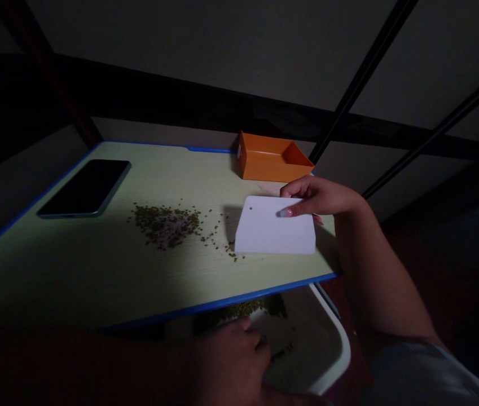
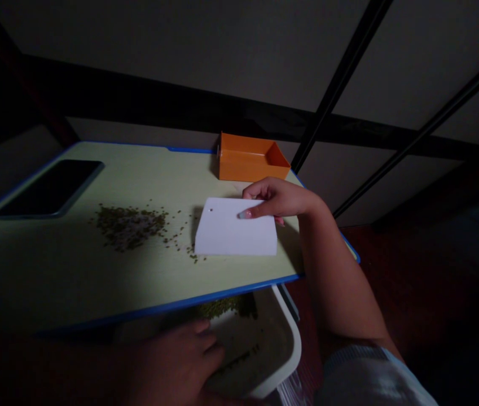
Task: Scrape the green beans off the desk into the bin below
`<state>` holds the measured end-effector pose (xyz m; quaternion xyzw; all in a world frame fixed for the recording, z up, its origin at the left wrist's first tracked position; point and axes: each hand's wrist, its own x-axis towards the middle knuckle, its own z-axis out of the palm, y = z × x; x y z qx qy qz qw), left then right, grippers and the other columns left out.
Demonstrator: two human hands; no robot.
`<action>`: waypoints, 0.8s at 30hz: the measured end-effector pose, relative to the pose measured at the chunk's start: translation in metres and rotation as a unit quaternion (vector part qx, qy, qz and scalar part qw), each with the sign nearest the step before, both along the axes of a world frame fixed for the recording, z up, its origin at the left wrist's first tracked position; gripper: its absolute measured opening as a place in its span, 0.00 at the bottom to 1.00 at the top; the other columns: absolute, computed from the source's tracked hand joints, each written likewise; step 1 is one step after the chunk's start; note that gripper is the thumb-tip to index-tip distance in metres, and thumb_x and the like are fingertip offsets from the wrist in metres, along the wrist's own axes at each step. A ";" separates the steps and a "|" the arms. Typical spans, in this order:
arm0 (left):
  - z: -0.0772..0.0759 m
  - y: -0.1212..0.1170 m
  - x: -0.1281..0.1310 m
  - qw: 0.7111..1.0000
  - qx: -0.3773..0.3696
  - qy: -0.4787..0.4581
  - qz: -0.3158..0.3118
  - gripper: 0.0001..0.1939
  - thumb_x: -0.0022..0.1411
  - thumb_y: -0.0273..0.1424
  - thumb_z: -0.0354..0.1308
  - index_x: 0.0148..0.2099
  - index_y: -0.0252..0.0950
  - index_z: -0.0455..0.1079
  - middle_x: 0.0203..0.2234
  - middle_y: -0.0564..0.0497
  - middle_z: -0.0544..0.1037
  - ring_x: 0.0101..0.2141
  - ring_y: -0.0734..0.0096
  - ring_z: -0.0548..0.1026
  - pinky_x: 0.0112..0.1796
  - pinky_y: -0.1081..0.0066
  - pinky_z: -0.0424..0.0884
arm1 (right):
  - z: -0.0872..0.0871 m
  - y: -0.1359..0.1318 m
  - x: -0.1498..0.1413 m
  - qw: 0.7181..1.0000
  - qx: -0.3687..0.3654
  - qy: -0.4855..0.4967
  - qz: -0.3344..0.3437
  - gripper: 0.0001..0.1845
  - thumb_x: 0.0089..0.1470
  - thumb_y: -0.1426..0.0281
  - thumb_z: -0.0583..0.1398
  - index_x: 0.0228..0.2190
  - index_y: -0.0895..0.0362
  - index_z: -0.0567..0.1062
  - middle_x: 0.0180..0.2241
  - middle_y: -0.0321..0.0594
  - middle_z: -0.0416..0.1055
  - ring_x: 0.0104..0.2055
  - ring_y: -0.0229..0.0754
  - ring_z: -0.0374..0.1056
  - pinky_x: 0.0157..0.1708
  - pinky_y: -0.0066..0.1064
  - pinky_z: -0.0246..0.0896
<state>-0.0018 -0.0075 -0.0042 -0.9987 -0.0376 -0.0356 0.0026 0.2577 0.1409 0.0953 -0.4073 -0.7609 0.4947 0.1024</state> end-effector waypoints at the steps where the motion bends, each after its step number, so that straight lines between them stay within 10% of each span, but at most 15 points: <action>1: 0.000 0.000 0.000 1.000 -0.001 0.005 0.000 0.23 0.68 0.44 0.54 0.64 0.55 0.64 0.27 0.53 0.77 0.28 0.63 0.75 0.36 0.65 0.71 | 0.001 0.000 0.001 1.000 -0.001 0.001 -0.004 0.16 0.52 0.60 0.68 0.28 0.59 0.72 0.17 0.26 0.65 0.13 0.25 0.57 0.10 0.17 0.51; 24: -0.003 -0.001 -0.002 1.000 -0.001 -0.005 0.000 0.30 0.65 0.42 0.57 0.67 0.57 0.58 0.27 0.53 0.76 0.28 0.62 0.75 0.35 0.64 0.71 | -0.002 0.001 -0.003 0.999 -0.004 -0.035 0.006 0.16 0.52 0.60 0.67 0.28 0.59 0.72 0.18 0.26 0.65 0.14 0.25 0.59 0.12 0.17 0.52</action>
